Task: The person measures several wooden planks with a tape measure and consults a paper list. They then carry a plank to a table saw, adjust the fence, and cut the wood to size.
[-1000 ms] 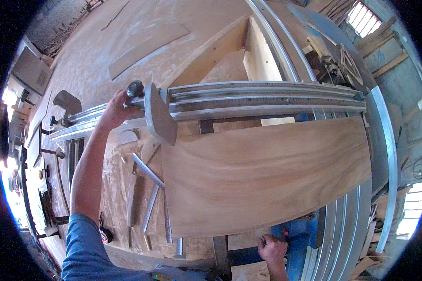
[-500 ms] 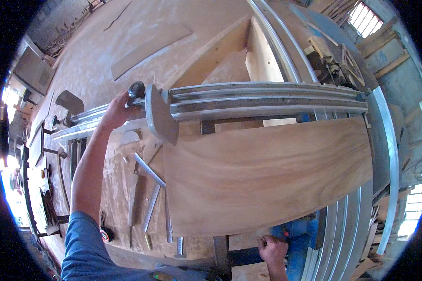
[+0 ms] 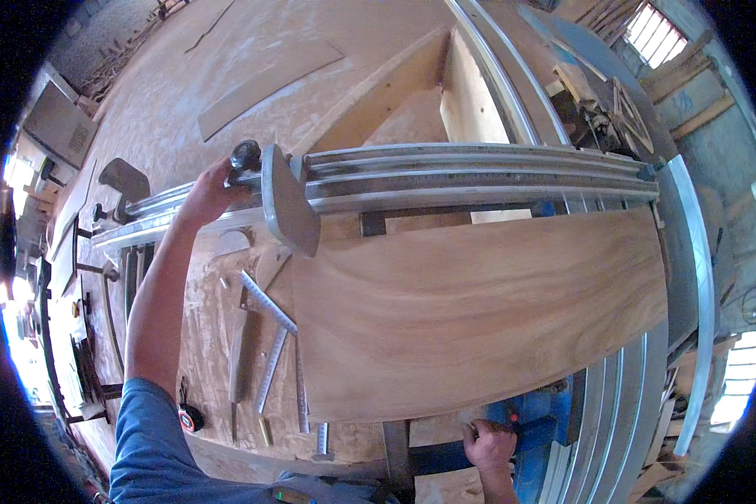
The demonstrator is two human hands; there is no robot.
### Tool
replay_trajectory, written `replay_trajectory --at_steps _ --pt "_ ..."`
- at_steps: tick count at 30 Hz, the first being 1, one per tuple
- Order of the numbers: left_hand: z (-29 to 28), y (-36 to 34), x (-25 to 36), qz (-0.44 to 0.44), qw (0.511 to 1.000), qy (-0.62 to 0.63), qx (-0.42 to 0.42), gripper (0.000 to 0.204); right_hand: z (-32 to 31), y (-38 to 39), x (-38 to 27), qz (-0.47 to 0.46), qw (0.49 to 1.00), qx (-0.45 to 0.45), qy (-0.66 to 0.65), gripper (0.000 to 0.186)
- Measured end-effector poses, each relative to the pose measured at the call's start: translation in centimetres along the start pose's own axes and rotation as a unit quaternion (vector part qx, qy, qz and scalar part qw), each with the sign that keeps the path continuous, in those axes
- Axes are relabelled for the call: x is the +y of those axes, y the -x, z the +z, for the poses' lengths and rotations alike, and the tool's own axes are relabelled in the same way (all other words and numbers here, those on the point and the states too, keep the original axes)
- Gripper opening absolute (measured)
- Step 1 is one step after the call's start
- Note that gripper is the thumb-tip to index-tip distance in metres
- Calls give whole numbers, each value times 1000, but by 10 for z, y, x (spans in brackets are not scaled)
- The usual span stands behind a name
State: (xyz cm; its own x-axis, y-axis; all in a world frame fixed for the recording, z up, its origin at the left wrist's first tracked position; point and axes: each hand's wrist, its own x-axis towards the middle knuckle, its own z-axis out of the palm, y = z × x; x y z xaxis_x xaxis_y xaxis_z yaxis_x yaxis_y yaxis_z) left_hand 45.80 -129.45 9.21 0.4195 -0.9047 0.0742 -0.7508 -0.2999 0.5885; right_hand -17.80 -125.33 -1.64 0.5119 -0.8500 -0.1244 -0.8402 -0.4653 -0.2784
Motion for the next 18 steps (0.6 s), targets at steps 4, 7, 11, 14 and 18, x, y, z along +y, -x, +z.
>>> replay_trajectory --at_steps 4,7,11,14,18 --pt "0 1 -10 4 1000 14 -4 50 0 -3 -3 -17 999 29 -6 15" --pt "-5 5 -32 14 995 94 -5 57 -1 -4 -4 -16 1000 26 2 15" --pt "-28 7 21 -58 962 264 48 56 -1 0 -3 -13 999 33 17 15" --pt "-25 3 69 -118 984 -114 75 52 -5 -4 -9 -13 999 25 19 15" --pt "-18 -13 113 -143 959 -245 4 48 0 -1 -3 -7 1000 22 11 15"
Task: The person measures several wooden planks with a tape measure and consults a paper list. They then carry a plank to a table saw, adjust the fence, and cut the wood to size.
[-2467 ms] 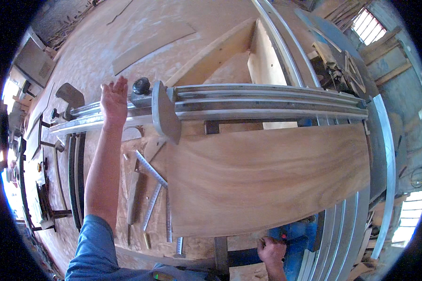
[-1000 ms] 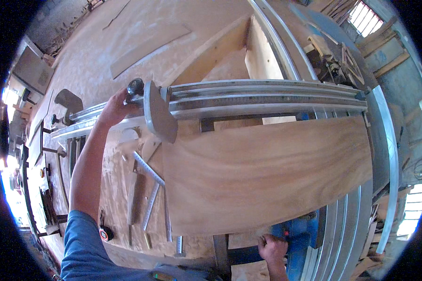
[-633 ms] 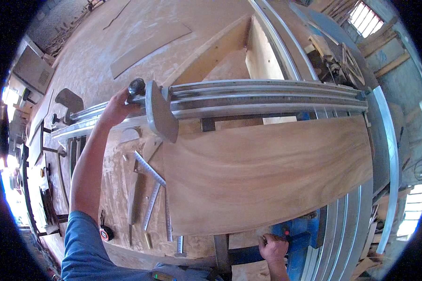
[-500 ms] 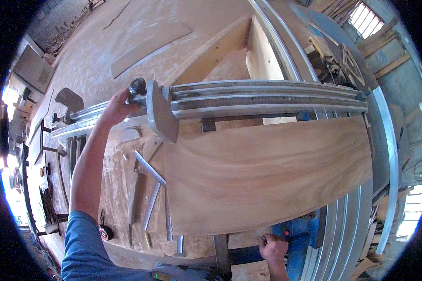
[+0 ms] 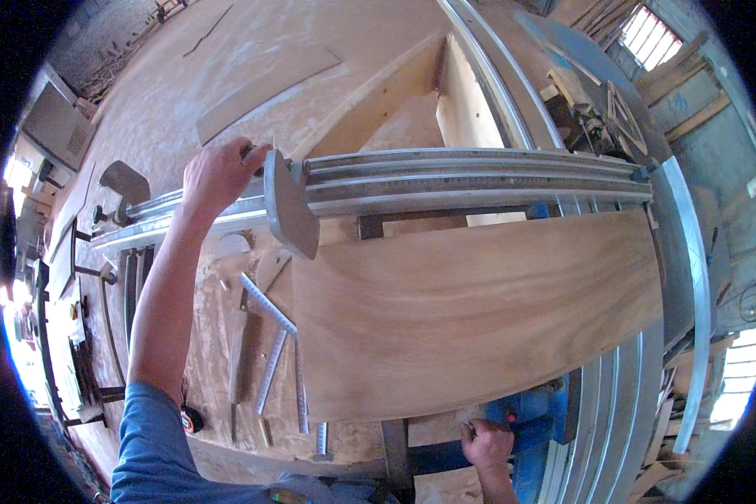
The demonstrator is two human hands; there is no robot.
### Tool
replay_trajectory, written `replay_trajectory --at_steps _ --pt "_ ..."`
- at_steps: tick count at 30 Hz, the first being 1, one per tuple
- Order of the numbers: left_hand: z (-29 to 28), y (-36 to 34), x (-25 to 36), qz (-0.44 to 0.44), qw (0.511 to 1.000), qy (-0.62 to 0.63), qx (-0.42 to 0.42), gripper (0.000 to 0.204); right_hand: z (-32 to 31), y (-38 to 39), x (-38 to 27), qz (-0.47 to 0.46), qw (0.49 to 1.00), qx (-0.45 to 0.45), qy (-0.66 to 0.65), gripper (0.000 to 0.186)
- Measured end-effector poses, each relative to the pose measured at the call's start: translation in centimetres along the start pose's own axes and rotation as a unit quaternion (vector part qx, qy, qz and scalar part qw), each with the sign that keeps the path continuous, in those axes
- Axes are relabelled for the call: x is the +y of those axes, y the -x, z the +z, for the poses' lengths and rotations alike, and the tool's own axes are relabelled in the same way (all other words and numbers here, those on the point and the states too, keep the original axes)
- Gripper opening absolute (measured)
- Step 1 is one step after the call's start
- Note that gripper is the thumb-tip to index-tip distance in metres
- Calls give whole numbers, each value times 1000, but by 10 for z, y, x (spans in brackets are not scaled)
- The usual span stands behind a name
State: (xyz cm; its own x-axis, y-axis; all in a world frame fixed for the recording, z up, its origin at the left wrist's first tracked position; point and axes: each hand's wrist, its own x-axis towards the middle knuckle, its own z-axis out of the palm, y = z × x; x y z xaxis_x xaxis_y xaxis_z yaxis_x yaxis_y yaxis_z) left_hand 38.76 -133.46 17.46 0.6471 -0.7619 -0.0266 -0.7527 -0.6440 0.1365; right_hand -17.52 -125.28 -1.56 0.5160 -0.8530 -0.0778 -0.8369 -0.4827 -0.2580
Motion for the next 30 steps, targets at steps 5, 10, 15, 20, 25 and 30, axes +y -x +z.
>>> replay_trajectory --at_steps 5,10,15,20,25,30 --pt "1 -13 -32 219 973 76 -2 24 -4 -1 -1 -9 1000 1 -10 16" --pt "-8 -21 -19 214 975 -18 -53 25 -3 -2 -3 4 1000 0 -17 18" --pt "41 -15 12 36 988 -65 135 27 2 0 3 -4 1000 9 -9 19" --pt "31 -18 -17 195 973 9 123 24 -2 -2 -1 -16 1000 11 -7 18" --pt "39 -11 4 105 979 -29 172 27 2 3 2 -15 1000 21 -7 18" --pt "62 -28 -19 87 980 52 170 22 -1 -2 0 -11 1000 -9 -20 17"
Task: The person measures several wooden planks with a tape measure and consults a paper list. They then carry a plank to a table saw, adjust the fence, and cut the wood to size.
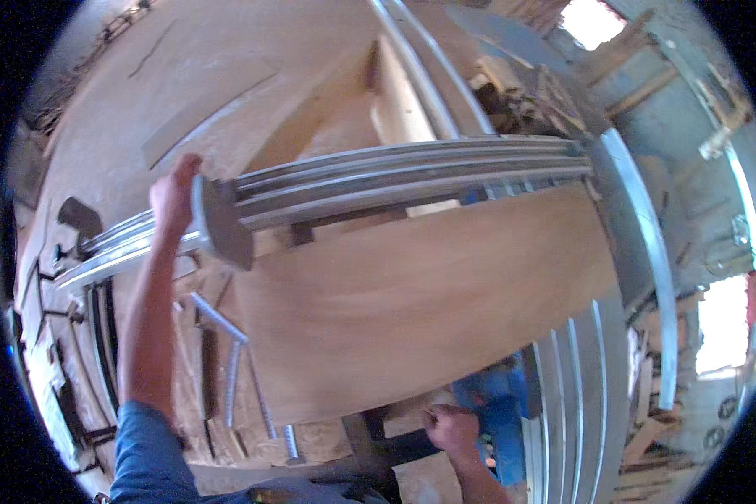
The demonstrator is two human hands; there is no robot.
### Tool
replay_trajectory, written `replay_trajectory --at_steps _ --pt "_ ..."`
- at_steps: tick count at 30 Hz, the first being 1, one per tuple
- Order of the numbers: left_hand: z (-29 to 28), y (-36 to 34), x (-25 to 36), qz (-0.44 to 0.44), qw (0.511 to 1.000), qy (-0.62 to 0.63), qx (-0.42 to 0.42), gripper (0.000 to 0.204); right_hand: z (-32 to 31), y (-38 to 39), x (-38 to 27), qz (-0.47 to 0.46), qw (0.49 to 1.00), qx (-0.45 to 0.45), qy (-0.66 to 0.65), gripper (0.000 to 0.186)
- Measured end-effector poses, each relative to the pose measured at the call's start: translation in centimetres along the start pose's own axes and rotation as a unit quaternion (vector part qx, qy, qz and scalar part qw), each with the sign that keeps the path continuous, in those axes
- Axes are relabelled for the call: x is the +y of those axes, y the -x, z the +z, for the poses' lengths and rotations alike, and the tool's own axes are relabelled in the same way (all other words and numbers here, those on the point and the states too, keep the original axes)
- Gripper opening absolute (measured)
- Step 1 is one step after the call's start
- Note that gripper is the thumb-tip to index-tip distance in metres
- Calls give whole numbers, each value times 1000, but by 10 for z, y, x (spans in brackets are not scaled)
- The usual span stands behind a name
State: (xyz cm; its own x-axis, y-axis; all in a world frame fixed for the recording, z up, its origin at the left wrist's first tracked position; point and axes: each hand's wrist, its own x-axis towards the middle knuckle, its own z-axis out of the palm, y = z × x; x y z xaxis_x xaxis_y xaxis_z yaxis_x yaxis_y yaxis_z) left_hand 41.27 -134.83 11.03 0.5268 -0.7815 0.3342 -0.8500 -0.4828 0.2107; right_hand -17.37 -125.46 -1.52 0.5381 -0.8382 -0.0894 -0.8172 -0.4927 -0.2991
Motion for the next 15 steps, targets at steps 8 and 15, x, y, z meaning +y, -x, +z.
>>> replay_trajectory --at_steps 8,15 --pt "3 -9 2 -4 1000 5 28 20 -4 5 6 21 999 -33 23 21" --pt "4 -10 -11 127 984 120 20 9 -6 5 3 19 999 -31 -5 24"
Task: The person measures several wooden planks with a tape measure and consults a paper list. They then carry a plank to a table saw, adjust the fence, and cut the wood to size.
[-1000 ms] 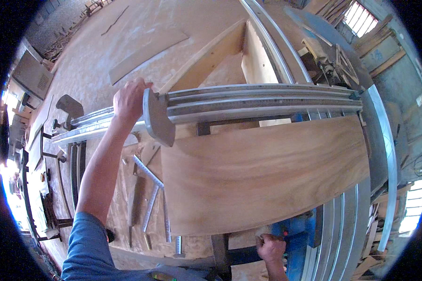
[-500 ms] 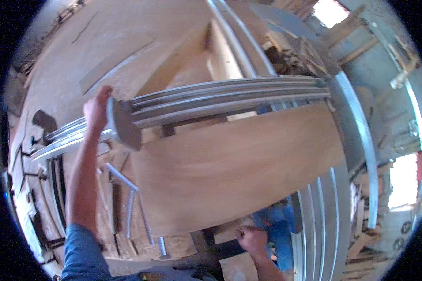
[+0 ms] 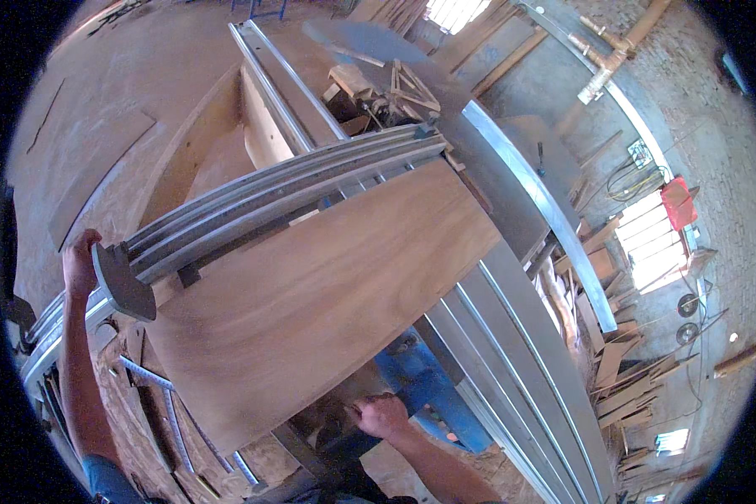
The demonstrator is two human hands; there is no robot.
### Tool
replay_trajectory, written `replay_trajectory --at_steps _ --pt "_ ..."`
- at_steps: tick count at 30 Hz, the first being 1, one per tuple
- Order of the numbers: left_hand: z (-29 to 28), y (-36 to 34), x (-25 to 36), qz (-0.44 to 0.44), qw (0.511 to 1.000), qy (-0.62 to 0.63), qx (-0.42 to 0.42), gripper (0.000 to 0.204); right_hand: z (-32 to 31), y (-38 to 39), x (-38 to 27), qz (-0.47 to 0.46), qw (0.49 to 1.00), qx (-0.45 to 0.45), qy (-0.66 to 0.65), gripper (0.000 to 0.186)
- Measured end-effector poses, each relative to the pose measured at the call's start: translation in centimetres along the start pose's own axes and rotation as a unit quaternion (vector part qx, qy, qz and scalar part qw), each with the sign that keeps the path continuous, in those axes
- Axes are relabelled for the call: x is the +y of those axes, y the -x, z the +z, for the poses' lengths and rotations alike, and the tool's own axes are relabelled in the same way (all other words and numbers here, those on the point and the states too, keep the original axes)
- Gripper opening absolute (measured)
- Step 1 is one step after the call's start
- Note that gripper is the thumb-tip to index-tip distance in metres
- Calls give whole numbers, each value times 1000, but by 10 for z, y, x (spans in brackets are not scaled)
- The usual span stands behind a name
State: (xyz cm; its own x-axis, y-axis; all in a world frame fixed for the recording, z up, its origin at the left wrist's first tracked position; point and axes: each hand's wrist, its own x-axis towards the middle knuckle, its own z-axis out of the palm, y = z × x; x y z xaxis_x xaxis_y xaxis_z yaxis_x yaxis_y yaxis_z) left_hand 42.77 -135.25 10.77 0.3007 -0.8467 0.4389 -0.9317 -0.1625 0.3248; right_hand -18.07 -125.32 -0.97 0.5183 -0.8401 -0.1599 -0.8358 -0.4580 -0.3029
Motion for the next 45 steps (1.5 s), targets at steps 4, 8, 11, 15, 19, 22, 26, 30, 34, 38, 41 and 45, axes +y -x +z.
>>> replay_trajectory --at_steps 4,8,11,15,19,22,26,30,34,38,41,45 --pt "3 2 -13 -70 997 -39 -21 26 11 4 6 0 1000 -1 2 26" --pt "-21 61 41 -148 975 -49 160 52 1 0 0 -6 999 -23 22 29" --pt "18 191 40 -204 971 79 99 46 8 5 5 -2 1000 -26 1 29" --pt "7 314 144 -299 934 182 -75 38 2 8 8 -15 999 -24 -21 30" --pt "0 341 201 -468 773 406 -135 24 -5 14 10 -38 986 43 -156 32" --pt "-1 324 220 -520 714 462 -81 22 -10 14 21 -85 951 143 -261 37" --pt "-1 345 198 -497 703 498 -103 16 -78 7 37 -127 970 140 -151 57" --pt "-43 362 261 -485 725 480 -89 12 -126 -5 68 -193 969 154 -25 67" --pt "-87 371 323 -492 736 465 -19 13 -153 -17 85 -231 960 153 37 64" --pt "-139 344 369 -362 859 359 53 14 -181 -32 96 -285 926 247 25 55" --pt "-180 322 349 -353 735 542 203 27 -237 -45 95 -344 877 333 -22 54" --pt "-192 244 430 -135 782 568 219 44 -319 -53 104 -294 838 439 -135 38"
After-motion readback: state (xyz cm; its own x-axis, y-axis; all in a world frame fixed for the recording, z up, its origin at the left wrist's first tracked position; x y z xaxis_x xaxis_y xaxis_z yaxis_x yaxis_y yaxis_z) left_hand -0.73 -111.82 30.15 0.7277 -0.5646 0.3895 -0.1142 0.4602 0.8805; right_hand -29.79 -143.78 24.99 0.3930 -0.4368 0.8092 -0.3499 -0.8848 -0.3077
